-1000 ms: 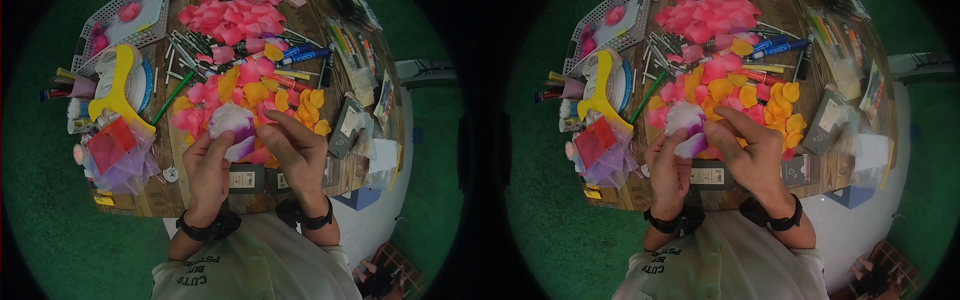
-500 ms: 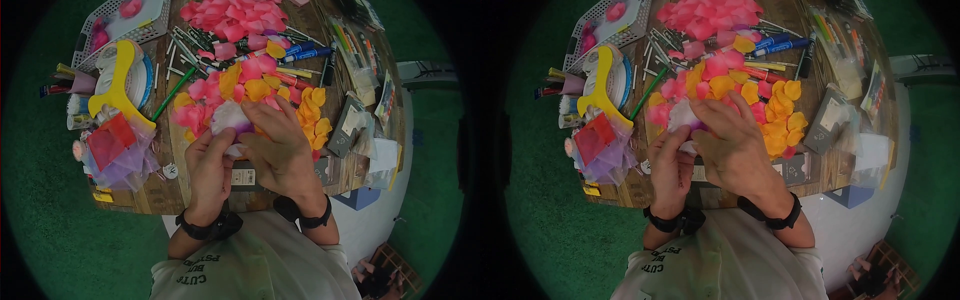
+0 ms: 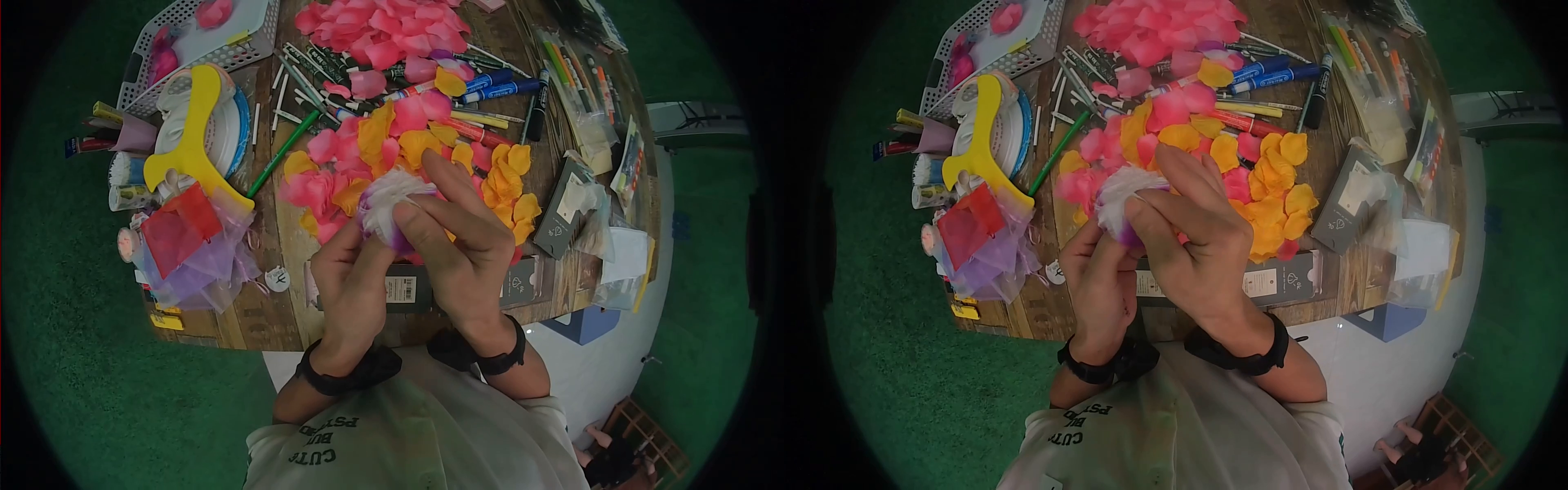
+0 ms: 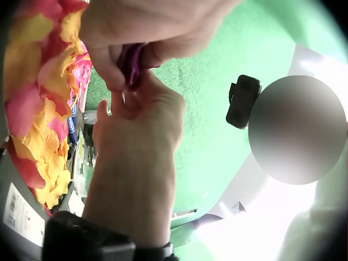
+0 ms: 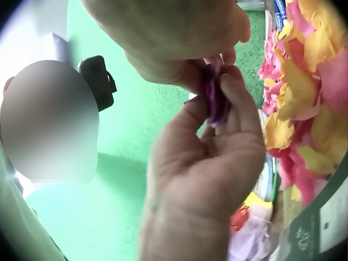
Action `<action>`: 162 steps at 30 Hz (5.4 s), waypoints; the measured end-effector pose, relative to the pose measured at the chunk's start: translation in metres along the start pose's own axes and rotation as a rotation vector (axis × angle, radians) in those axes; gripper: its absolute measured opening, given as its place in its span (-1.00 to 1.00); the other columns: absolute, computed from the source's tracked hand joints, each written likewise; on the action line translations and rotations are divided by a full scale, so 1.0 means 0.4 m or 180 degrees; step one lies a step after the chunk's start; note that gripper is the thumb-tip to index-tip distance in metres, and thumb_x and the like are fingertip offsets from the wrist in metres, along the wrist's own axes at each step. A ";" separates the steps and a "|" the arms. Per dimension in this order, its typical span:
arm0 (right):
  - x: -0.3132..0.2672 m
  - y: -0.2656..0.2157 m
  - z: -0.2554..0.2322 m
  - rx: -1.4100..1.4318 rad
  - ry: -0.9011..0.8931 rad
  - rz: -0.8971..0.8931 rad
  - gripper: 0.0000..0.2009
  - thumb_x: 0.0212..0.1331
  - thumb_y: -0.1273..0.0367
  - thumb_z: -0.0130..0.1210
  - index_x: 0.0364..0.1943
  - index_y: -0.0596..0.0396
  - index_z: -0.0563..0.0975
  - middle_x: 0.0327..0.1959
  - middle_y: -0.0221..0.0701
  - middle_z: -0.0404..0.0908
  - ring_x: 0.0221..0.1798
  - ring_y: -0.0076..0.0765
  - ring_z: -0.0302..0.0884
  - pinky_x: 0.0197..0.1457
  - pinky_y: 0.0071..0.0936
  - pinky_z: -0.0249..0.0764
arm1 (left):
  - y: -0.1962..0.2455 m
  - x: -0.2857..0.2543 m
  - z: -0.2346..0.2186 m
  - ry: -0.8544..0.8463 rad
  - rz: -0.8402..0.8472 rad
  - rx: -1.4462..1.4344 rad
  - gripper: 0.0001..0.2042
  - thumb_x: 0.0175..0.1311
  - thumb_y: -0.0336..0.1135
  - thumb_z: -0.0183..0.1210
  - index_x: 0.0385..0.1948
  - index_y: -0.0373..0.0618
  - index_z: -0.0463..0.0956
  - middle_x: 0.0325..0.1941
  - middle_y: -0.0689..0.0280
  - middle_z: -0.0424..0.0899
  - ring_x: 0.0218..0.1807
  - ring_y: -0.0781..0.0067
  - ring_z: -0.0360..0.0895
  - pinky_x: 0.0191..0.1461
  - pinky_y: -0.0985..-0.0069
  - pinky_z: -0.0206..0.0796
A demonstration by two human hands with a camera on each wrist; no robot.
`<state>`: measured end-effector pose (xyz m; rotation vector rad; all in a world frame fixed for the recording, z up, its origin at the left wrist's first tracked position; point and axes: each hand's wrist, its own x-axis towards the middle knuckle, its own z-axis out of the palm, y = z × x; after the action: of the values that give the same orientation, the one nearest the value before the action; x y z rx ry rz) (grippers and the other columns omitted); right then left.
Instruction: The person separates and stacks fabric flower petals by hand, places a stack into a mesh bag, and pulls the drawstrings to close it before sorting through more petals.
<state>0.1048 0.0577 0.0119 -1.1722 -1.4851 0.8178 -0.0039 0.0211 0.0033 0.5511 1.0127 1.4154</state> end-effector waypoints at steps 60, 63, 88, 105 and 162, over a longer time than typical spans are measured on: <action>-0.009 -0.005 0.011 0.0360 0.0297 0.0275 -0.82 0.00 0.51 0.18 -0.28 0.32 0.59 -0.02 0.04 0.51 0.07 -0.17 0.50 0.28 -0.24 0.21 | 0.023 0.004 0.026 0.0134 -0.0088 -0.0161 -0.75 0.36 -0.38 -0.06 -0.10 -0.40 0.45 -0.21 0.27 0.58 -0.20 0.61 0.51 -0.09 0.62 0.40; -0.019 0.001 0.014 0.0124 0.0430 0.0123 -0.82 -0.01 0.52 0.20 -0.30 0.34 0.58 -0.06 0.06 0.53 0.04 -0.10 0.53 0.25 -0.22 0.25 | 0.020 0.000 0.026 0.0076 -0.0136 -0.0228 -0.74 0.37 -0.37 -0.06 -0.10 -0.39 0.45 -0.18 0.28 0.58 -0.16 0.64 0.49 -0.07 0.66 0.35; 0.059 0.007 -0.101 -0.0359 -0.1442 -0.0017 -0.66 -0.20 0.61 0.10 -0.20 0.19 0.58 -0.24 -0.19 0.63 -0.28 -0.16 0.63 -0.18 -0.44 0.52 | -0.001 0.026 -0.041 -0.0607 -0.0380 0.0859 -0.80 0.19 -0.55 0.08 -0.15 -0.35 0.51 -0.26 0.38 0.58 -0.21 0.74 0.43 -0.16 0.73 0.29; 0.186 0.092 -0.094 -0.0849 -0.0936 -0.0330 -0.76 -0.18 0.52 0.14 -0.30 0.15 0.56 -0.48 -0.24 0.58 -0.50 -0.10 0.53 -0.49 -0.34 0.44 | 0.012 0.102 -0.056 -0.0166 -0.0510 0.1006 -0.77 0.11 -0.56 0.12 -0.17 -0.39 0.52 -0.25 0.30 0.61 -0.19 0.60 0.50 -0.06 0.63 0.31; 0.215 0.105 -0.138 -0.1221 -0.1194 0.0307 -0.60 -0.11 0.49 0.22 -0.07 0.22 0.52 -0.10 -0.17 0.60 -0.06 -0.39 0.57 0.01 -0.52 0.44 | 0.036 0.135 -0.006 0.0072 -0.0362 0.0184 -0.78 0.10 -0.47 0.08 -0.23 -0.40 0.51 -0.19 0.11 0.61 -0.13 0.32 0.56 0.03 0.44 0.34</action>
<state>0.1693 0.1476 0.0125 -1.4362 -1.9694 0.8761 -0.0214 0.0744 0.0009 0.5126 1.0891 1.2979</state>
